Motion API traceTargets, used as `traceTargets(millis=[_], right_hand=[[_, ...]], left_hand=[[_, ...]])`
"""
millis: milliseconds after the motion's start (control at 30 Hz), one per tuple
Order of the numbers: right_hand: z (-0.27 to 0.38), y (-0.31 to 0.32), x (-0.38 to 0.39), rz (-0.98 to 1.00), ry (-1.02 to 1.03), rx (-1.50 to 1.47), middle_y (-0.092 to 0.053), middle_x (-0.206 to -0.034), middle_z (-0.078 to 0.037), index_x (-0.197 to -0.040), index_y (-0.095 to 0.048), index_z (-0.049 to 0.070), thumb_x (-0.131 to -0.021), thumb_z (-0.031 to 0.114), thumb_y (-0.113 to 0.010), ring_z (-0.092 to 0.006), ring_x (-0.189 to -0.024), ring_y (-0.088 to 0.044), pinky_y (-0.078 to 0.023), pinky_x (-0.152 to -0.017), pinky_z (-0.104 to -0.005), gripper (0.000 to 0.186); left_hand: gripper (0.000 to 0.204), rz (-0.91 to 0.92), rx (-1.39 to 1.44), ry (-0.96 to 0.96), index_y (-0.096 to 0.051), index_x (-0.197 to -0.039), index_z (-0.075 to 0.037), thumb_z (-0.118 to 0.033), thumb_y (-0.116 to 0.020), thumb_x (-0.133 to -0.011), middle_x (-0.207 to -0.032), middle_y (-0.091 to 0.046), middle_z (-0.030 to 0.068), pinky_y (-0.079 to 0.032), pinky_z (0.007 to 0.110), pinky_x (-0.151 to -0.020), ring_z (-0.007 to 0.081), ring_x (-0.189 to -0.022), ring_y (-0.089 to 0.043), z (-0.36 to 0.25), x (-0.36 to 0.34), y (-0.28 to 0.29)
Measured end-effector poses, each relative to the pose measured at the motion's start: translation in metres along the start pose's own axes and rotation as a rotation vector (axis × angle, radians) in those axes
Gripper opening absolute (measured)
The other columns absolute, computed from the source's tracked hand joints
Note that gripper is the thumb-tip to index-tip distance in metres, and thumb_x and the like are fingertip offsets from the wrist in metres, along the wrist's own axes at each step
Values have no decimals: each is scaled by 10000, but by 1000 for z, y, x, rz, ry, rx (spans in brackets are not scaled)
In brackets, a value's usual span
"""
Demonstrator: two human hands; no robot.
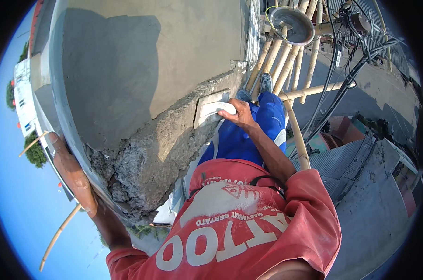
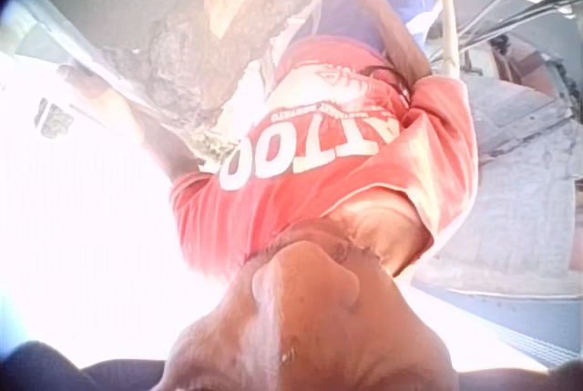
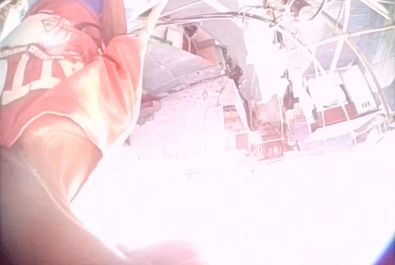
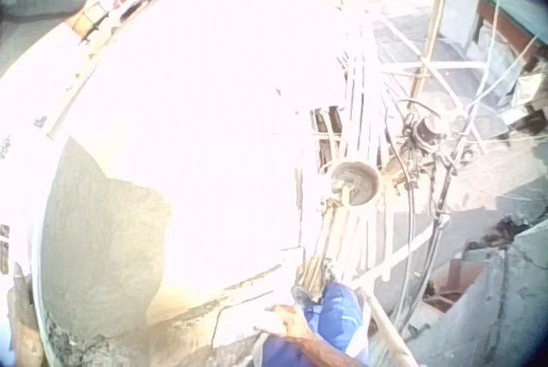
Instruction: The person smooths plaster on a concrete ledge using a trowel, rubs the surface with a sponge block, pours water onto the ledge using a plastic cup, and scoops mortar from a bucket with a trowel.
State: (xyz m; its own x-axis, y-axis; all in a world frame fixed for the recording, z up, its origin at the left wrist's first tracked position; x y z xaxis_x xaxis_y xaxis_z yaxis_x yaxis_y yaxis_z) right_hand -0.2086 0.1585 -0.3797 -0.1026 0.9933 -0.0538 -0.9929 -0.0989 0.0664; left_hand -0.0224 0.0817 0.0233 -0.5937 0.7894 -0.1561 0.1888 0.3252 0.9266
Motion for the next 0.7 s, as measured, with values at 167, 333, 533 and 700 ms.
traceTargets(millis=[167,333,533,700], right_hand=[[-36,52,9,-311,-310,-106,-570,-617,-21,-759,-595,10,-788,238,-735,-63,-596,-479,-400,-525,-255,269],[22,115,-16,-590,-281,-56,-538,-635,-11,-841,-582,12,-833,271,-691,-61,-607,-458,-377,-538,-242,281],[141,184,-103,-626,-202,-239,-476,-646,4,-843,-534,55,-920,280,-569,-68,-561,-434,-358,-510,-222,241],[268,214,-153,-453,-13,62,-481,-622,27,-902,-570,7,-866,283,-650,-43,-525,-413,-322,-481,-206,289]], left_hand=[[717,43,-27,-14,-604,-872,65,-571,-283,-949,-651,-516,72,-346,300,-619,165,-641,-423,5,-6,11],[639,118,-46,-133,-509,-755,102,-464,-318,-981,-614,-463,181,-344,395,-631,251,-619,-395,25,-19,10],[538,86,-99,-242,-577,-770,54,-372,-333,-990,-725,-543,223,-381,445,-774,383,-771,-485,12,-3,9],[398,2,-146,-512,-601,-733,9,-284,-444,-953,-661,-571,216,-419,420,-803,370,-702,-555,19,-4,2]])
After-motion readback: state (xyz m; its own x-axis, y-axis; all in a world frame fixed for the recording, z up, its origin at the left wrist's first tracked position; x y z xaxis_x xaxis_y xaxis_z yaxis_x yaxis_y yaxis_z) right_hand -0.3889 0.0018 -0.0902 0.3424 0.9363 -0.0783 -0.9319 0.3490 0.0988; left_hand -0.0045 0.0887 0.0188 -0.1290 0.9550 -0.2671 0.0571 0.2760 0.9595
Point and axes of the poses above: each hand's wrist, its own x-axis away from the middle knuckle, its own y-axis out of the back of the hand, z = x × y, the point moved 1 cm from there along -x, towards the middle knuckle
